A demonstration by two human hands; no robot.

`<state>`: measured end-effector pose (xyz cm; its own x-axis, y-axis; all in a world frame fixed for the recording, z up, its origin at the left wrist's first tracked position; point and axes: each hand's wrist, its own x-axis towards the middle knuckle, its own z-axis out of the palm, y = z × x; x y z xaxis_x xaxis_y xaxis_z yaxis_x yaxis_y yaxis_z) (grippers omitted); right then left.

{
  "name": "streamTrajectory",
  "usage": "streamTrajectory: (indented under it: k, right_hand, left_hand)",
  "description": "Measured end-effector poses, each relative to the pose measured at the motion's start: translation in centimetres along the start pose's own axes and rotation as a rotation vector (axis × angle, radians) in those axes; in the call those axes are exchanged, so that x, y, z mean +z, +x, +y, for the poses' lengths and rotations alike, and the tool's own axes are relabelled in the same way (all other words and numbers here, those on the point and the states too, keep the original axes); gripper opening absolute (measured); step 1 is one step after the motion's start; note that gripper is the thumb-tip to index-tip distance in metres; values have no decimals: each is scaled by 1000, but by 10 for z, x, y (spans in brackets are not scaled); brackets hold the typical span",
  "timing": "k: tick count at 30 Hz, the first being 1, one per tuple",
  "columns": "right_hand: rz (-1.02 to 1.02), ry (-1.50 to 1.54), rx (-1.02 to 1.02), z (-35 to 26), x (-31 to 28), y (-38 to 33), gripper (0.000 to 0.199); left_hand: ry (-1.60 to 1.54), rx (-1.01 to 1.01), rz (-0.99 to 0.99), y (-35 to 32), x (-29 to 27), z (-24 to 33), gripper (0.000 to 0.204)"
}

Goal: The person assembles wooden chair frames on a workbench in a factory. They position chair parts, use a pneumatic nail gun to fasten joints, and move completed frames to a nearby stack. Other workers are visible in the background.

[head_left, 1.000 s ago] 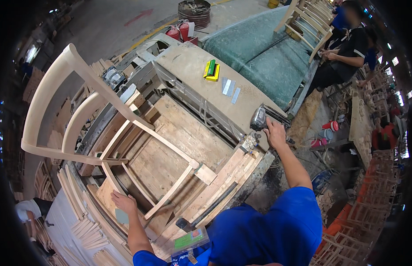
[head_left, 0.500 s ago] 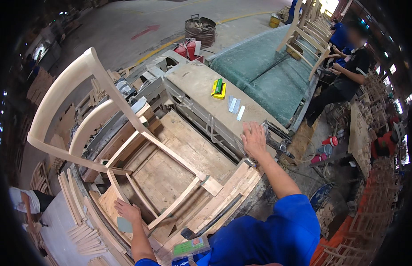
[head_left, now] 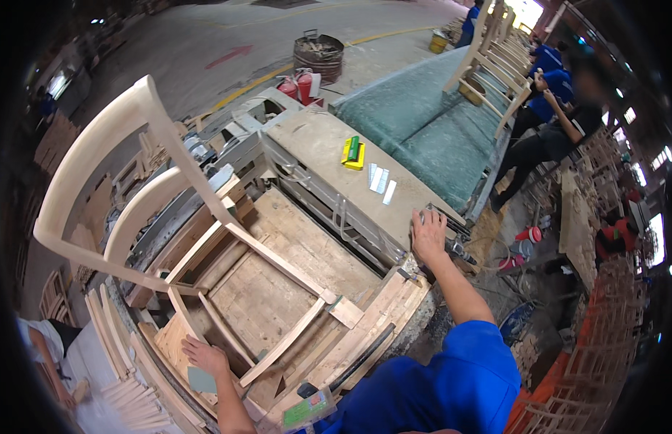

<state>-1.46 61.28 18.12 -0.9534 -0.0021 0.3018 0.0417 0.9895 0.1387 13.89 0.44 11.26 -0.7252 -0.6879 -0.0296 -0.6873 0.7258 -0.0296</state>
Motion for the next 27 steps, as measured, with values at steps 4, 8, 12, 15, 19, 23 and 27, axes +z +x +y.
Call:
streamTrajectory:
  k: [4, 8, 12, 15, 19, 23, 27]
  right_hand:
    - [-196, 377, -90, -96, -10, 8, 49]
    - [-633, 929, -130, -222, 19, 6, 69]
    - [-765, 1004, -198, -305, 62, 8, 61]
    - [-1129, 1174, 127, -321, 71, 22, 42]
    - [-1035, 1281, 189, -320, 67, 20, 24]
    - [-999, 1359, 223, -292, 56, 43, 24]
    - [-963, 1356, 184, -264, 12, 72, 24]
  left_hand:
    - [-97, 52, 191, 8, 11, -18, 70]
    - [-80, -8, 63, 11, 24, -21, 65]
    - [-107, 13, 89, 20, 27, -21, 87]
    - [-103, 15, 35, 20, 30, -23, 88]
    - [-169, 130, 75, 25, 22, -27, 82]
    - [-532, 70, -78, 44, -7, -4, 78]
    - [-734, 101, -58, 47, -38, 4, 66]
